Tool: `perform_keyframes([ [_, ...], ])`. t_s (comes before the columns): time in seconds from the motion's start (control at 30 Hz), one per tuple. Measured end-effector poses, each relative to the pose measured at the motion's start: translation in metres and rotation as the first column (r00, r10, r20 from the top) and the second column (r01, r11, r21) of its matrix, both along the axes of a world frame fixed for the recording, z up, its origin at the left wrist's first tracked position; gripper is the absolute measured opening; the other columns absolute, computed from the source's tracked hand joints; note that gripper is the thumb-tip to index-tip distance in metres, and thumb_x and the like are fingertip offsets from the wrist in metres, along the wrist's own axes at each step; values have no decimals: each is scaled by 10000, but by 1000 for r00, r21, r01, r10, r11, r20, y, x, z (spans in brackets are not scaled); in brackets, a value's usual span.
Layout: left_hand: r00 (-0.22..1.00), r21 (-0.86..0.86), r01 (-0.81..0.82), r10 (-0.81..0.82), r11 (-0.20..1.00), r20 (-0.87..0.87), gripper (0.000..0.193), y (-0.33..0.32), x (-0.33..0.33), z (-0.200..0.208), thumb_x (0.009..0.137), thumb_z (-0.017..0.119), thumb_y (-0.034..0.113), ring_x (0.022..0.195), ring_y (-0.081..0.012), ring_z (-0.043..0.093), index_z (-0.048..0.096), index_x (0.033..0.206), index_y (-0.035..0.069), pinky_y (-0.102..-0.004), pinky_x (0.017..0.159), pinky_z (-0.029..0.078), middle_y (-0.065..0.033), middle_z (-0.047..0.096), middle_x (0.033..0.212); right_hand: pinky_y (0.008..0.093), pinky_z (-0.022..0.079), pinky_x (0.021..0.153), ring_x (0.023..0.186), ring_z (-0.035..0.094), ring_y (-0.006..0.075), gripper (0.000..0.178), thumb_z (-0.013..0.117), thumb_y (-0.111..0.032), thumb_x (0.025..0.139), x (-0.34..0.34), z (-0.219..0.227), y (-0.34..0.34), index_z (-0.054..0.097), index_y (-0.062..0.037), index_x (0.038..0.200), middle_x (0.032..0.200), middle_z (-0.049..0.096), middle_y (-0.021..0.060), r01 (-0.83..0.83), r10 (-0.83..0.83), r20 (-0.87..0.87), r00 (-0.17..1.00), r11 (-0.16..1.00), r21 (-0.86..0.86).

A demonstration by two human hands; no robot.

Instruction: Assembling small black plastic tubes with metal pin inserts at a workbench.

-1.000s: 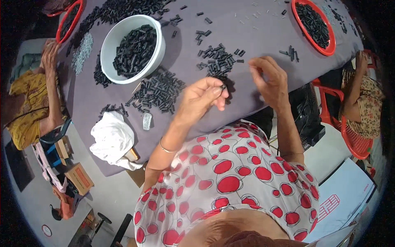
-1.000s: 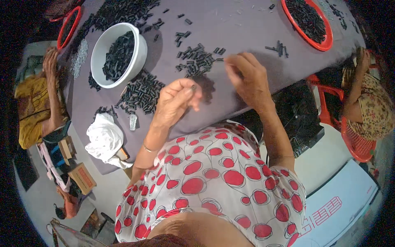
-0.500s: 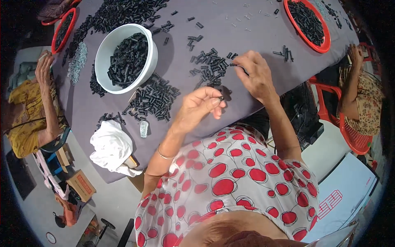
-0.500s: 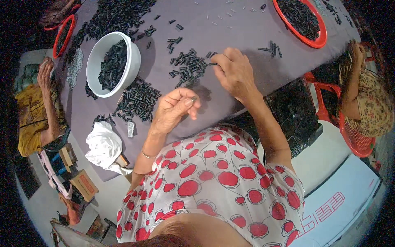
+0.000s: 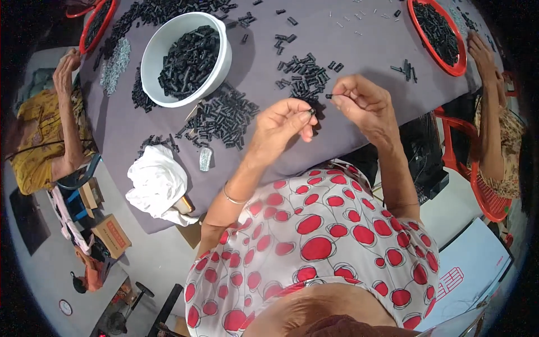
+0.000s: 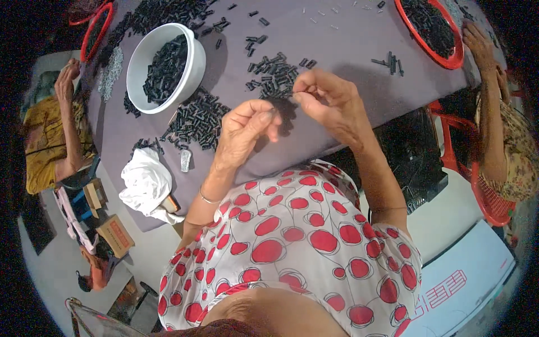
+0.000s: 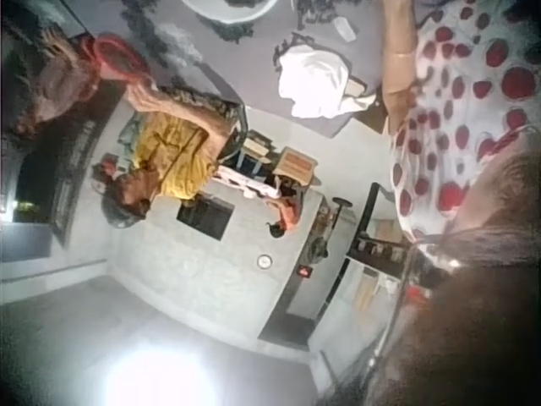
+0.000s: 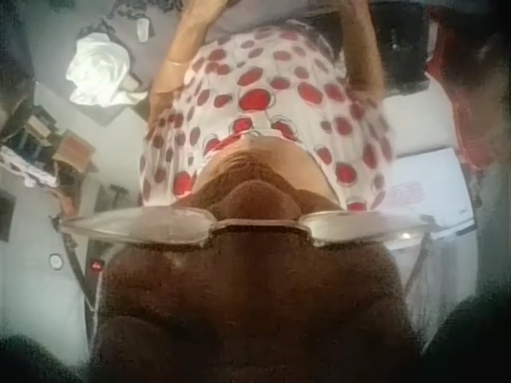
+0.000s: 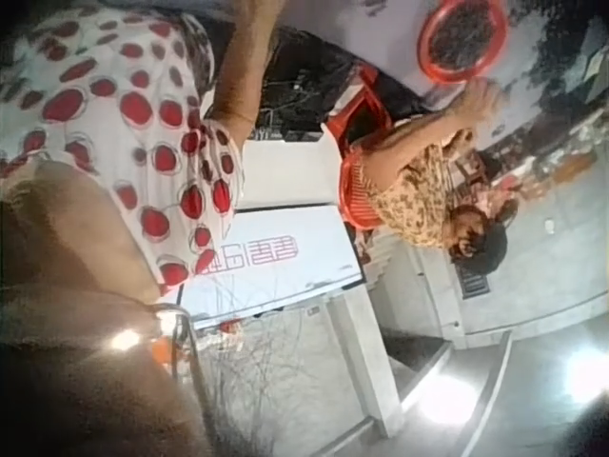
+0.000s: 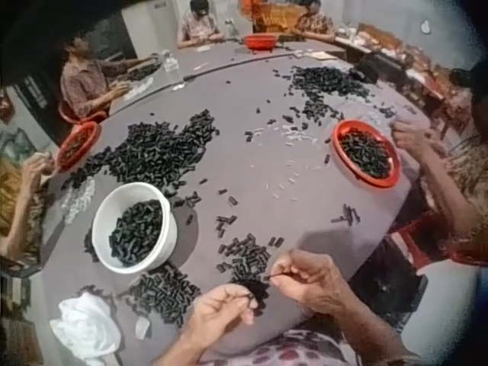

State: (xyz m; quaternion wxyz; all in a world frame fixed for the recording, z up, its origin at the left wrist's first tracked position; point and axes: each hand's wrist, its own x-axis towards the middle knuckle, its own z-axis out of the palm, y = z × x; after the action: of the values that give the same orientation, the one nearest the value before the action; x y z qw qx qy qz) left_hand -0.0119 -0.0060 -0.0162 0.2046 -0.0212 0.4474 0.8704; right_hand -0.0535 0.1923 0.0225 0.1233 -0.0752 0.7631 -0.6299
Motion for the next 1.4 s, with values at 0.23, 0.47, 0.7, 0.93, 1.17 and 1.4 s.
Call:
perform_keyframes([
  [0.23,1000,-54,-11,11,998,-17,168,1,-1,3,920,564,91,690,-112,592,563,1033,-33,-252,640,518,-92,632,881,209,427,605,679,522,50,115,606,19,785,9,1,-12,598,-37,885,735,562,-13,-70,67,-40,997,995,-66],
  [0.47,999,-36,-44,42,998,-31,170,2,1,1,919,567,93,695,-104,590,565,1033,-33,-241,644,514,-80,630,886,241,455,572,636,564,110,138,614,26,772,7,3,-17,599,-27,899,747,600,48,-102,120,-307,944,992,74],
  [0.7,995,-238,-77,61,968,-76,149,5,3,5,920,566,93,698,-76,568,573,1018,-19,-212,640,494,-48,620,832,289,479,542,621,607,190,137,627,25,766,4,8,-18,590,-32,885,752,600,82,-74,171,-452,875,972,224],
  [0.93,988,-298,-111,72,948,-139,134,9,3,7,919,564,83,684,-59,537,570,1003,-21,-195,624,462,-19,593,784,291,479,535,621,610,215,139,629,30,761,6,9,-17,582,-26,880,746,602,89,-58,160,-434,886,970,238],
  [1.17,968,-332,-196,128,923,-214,130,14,7,-3,931,546,108,665,-54,521,559,980,-11,-194,600,443,-2,572,763,320,472,549,645,614,245,108,633,-3,766,10,8,-24,597,-27,865,747,609,103,12,102,-403,910,962,271],
  [1.4,944,-506,-256,99,823,-316,132,15,8,6,949,515,123,639,-56,508,536,995,1,-199,575,436,-2,558,751,325,477,554,657,621,261,96,640,-21,760,11,2,-27,610,-30,851,762,624,107,60,47,-390,920,964,258],
])
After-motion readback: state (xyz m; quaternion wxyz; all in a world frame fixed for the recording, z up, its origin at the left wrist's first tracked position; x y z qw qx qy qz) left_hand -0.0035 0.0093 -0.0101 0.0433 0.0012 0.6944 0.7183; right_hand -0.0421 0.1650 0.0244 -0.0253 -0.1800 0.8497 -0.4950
